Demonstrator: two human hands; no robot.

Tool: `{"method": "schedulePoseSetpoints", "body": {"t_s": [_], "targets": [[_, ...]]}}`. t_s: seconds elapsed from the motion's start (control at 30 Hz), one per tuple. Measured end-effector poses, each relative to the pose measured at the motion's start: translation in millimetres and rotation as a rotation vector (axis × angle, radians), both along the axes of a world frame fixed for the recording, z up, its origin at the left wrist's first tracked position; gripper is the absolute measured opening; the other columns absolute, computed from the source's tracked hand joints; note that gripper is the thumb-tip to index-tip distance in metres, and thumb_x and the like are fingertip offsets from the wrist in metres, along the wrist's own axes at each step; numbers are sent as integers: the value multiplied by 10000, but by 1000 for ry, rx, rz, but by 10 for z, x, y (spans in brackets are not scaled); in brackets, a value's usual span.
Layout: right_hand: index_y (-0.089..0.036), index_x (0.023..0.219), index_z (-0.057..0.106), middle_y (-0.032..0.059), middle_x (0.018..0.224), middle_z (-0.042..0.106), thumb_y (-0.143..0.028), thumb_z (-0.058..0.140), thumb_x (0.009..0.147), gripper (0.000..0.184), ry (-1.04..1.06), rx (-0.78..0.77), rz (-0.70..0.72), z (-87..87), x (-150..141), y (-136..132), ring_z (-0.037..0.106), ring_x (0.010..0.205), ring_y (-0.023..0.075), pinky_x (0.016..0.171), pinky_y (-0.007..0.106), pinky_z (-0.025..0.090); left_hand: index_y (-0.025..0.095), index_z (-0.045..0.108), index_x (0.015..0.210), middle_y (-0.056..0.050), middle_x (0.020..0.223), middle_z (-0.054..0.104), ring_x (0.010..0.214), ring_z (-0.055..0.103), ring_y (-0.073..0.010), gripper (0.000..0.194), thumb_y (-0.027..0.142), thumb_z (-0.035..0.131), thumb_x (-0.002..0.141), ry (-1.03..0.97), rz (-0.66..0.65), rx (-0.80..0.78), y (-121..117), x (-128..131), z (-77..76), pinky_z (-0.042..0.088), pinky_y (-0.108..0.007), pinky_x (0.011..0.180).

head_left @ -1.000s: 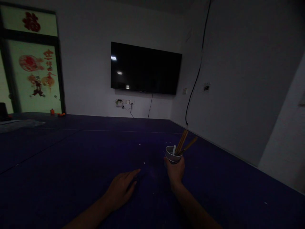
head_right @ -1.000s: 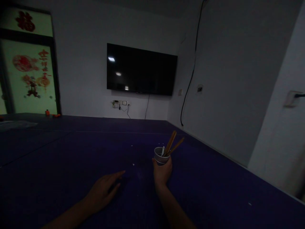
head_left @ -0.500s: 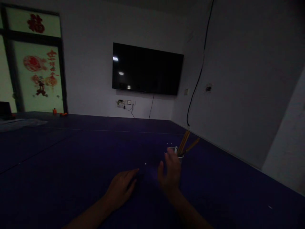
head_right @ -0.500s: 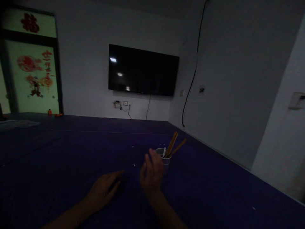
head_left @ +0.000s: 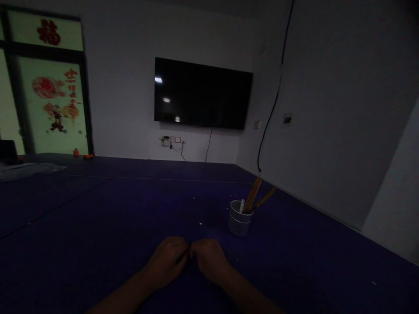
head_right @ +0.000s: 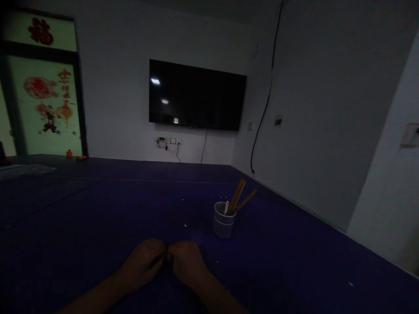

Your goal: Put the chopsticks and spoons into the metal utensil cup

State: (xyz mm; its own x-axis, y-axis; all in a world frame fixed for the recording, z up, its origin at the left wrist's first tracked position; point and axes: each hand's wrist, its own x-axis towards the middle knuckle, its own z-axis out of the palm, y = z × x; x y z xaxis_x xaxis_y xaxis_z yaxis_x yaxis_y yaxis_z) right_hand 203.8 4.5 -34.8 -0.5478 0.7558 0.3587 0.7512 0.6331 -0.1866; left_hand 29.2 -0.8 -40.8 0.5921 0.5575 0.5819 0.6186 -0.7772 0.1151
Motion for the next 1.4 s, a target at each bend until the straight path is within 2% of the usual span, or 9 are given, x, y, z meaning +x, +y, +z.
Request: {"method": "schedulePoseSetpoints", "body": {"t_s": [0.2,0.57,0.97,1.07,1.13,1.2,1.27,1.33,1.4], "targets": [[-203,796,682,18,814,721,-45,414,720,320,12,-23,33,-35,-25,5,659,770,157,700,228,435,191,539,753,-22,713,588,670,547,-146,177,99,393,791,-21,-13,4,32,-8,-45,416,-263,646],[-209,786,691,6,812,723,-31,426,696,332,32,-27,24,-67,-21,24,661,752,151,699,219,437,191,527,722,-13,690,586,654,546,-141,159,86,414,763,2,0,-26,18,-1,-20,407,-252,628],[-203,777,683,10,801,715,-28,421,705,323,39,-3,51,-76,-25,23,653,744,157,694,237,444,190,550,742,-23,710,599,672,542,-147,178,122,396,801,4,-5,-13,30,-17,-27,405,-267,649],[-207,780,678,21,785,701,-31,399,711,337,154,126,30,-73,16,38,638,741,162,688,255,456,189,561,766,-33,748,617,685,551,-151,194,133,383,819,0,3,-5,16,-16,-3,410,-280,661],[-202,845,673,45,807,687,-45,370,747,355,317,313,-45,-33,75,49,625,775,175,707,286,467,189,568,785,-39,771,631,694,561,-153,206,144,375,839,-2,7,6,11,-19,11,413,-289,665],[-200,964,650,69,907,670,-83,359,792,358,491,536,-185,43,162,64,605,880,198,794,349,463,190,577,808,-43,777,640,710,572,-157,216,153,369,853,-8,17,17,11,-23,20,417,-297,678],[-209,1053,612,78,1045,635,-156,389,834,317,587,732,-356,140,265,88,561,1022,231,907,439,408,191,586,823,-43,774,645,725,581,-160,223,157,368,860,-14,21,21,14,-26,23,422,-304,691],[-211,1126,569,95,1183,574,-241,433,862,298,602,869,-505,233,370,127,499,1135,265,963,499,348,190,589,827,-41,776,649,731,585,-161,221,156,372,860,-20,23,22,17,-24,21,426,-309,698],[-191,1254,473,135,1327,466,-327,478,869,408,589,956,-621,302,466,175,413,1232,301,990,543,301,188,588,820,-40,777,652,730,588,-161,220,153,374,860,-26,24,24,19,-16,15,430,-312,704]]}}
